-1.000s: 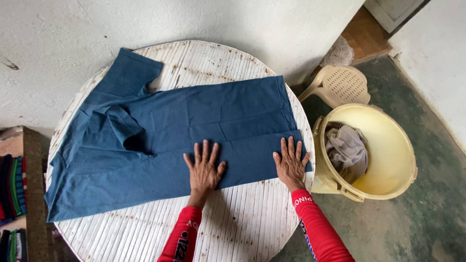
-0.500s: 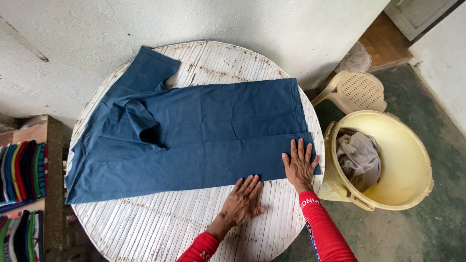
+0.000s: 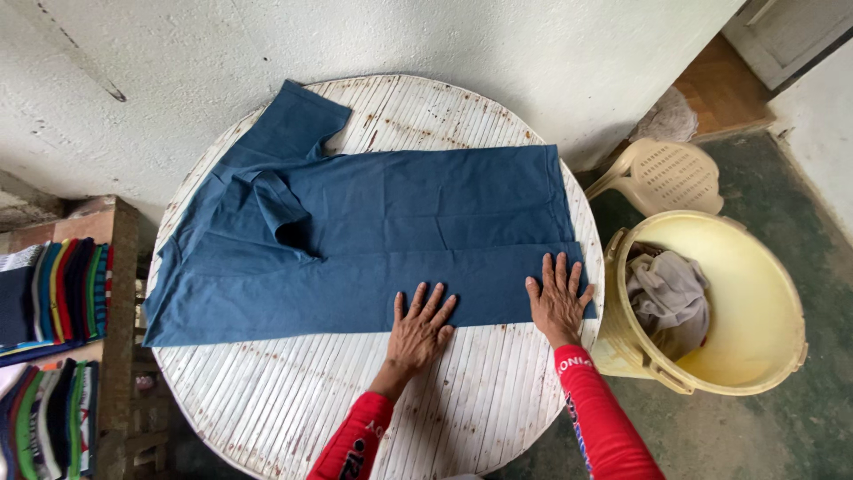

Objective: The person picks up a shirt from a basket, places it on a table, and folds the sleeves and sides by hand.

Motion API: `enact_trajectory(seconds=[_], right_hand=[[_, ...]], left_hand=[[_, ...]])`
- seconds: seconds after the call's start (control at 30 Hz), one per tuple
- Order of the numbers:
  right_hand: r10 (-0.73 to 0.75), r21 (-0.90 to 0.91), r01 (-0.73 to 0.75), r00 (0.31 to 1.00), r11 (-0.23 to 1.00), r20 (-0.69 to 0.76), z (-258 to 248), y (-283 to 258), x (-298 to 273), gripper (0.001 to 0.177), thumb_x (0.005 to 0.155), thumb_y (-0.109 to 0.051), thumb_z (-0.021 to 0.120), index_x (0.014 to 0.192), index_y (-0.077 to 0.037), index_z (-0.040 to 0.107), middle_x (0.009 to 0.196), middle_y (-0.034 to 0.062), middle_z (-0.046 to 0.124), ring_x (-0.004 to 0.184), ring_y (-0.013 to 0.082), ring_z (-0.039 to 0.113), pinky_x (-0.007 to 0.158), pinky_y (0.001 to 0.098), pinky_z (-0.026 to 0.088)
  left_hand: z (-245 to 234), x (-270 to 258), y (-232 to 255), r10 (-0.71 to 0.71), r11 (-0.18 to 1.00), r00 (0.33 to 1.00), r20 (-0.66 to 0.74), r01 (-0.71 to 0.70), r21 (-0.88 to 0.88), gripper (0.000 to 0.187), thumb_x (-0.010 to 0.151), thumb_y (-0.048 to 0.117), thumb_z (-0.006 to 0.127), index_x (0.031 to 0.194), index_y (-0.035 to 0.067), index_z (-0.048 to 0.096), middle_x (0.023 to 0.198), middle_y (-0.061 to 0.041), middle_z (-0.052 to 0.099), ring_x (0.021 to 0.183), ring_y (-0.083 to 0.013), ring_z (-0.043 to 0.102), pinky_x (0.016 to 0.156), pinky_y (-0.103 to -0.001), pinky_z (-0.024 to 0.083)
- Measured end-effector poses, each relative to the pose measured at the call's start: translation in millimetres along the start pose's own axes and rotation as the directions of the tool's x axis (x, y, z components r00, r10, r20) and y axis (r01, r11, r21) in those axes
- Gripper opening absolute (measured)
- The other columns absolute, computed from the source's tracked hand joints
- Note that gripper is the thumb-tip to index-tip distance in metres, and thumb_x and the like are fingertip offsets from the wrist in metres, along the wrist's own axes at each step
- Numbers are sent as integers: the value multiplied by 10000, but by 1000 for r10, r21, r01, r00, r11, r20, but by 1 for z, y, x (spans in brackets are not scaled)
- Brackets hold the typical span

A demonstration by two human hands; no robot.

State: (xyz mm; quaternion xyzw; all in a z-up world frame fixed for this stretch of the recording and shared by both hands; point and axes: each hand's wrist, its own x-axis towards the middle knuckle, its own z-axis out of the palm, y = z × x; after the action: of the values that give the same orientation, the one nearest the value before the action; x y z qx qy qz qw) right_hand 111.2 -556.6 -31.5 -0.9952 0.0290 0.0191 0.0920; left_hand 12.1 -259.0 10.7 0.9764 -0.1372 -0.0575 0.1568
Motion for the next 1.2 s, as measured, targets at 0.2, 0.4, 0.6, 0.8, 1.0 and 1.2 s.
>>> enact_trajectory(seconds=[0.2,0.4,0.6,0.8,1.0,1.2], right_hand=[[-160,-180,145,985,973,-68,8,-45,7,684,1027,-486,300,1628,-180,181,1710,105,58,1557,363,4,1102,772,-19],[-286,43,285,958,958,19,26,-132,-22,661,1041,-523,299,1630,-239,203,1715,52,118,1571,340,51,1141,765,23],[-143,-32,143,990,989,11,22,-86,-22,709,1022,-591,302,1620,-228,186,1703,70,114,1550,370,44,1128,730,21],[-166,-39,163,982,986,-89,51,-30,-16,715,1002,-581,317,1618,-239,199,1697,67,131,1551,346,73,1149,708,27],[-269,-25,268,962,963,-44,41,-6,-25,708,1006,-539,324,1635,-241,195,1714,53,140,1580,286,96,1200,666,72],[-159,26,158,985,987,60,11,3,-48,729,1002,-544,327,1624,-200,165,1699,106,92,1563,304,56,1199,574,89]], left_hand=[[0,5,2,-3,1000,1000,6,3,3,605,1030,498,325,1594,283,287,1693,-15,161,1556,-304,69,1199,-649,-15],[32,7,-15,3,1000,991,-135,0,22,646,1039,506,349,1613,216,284,1696,-36,195,1560,-313,109,1197,-643,19],[16,-37,-127,-433,887,872,-226,457,63,650,1006,575,365,1582,275,360,1690,-28,267,1549,-305,224,1202,-640,131],[-10,-139,-264,-535,806,732,-421,592,7,771,996,641,360,1610,177,307,1687,-130,227,1545,-375,182,1183,-654,113],[-38,-172,-306,-599,761,677,-428,648,-40,902,963,732,342,1608,105,284,1675,-241,188,1548,-425,146,1213,-588,127],[-75,-176,-291,-646,723,674,-357,691,-3,998,878,841,366,1607,165,281,1663,-273,146,1528,-483,108,1199,-604,101]])
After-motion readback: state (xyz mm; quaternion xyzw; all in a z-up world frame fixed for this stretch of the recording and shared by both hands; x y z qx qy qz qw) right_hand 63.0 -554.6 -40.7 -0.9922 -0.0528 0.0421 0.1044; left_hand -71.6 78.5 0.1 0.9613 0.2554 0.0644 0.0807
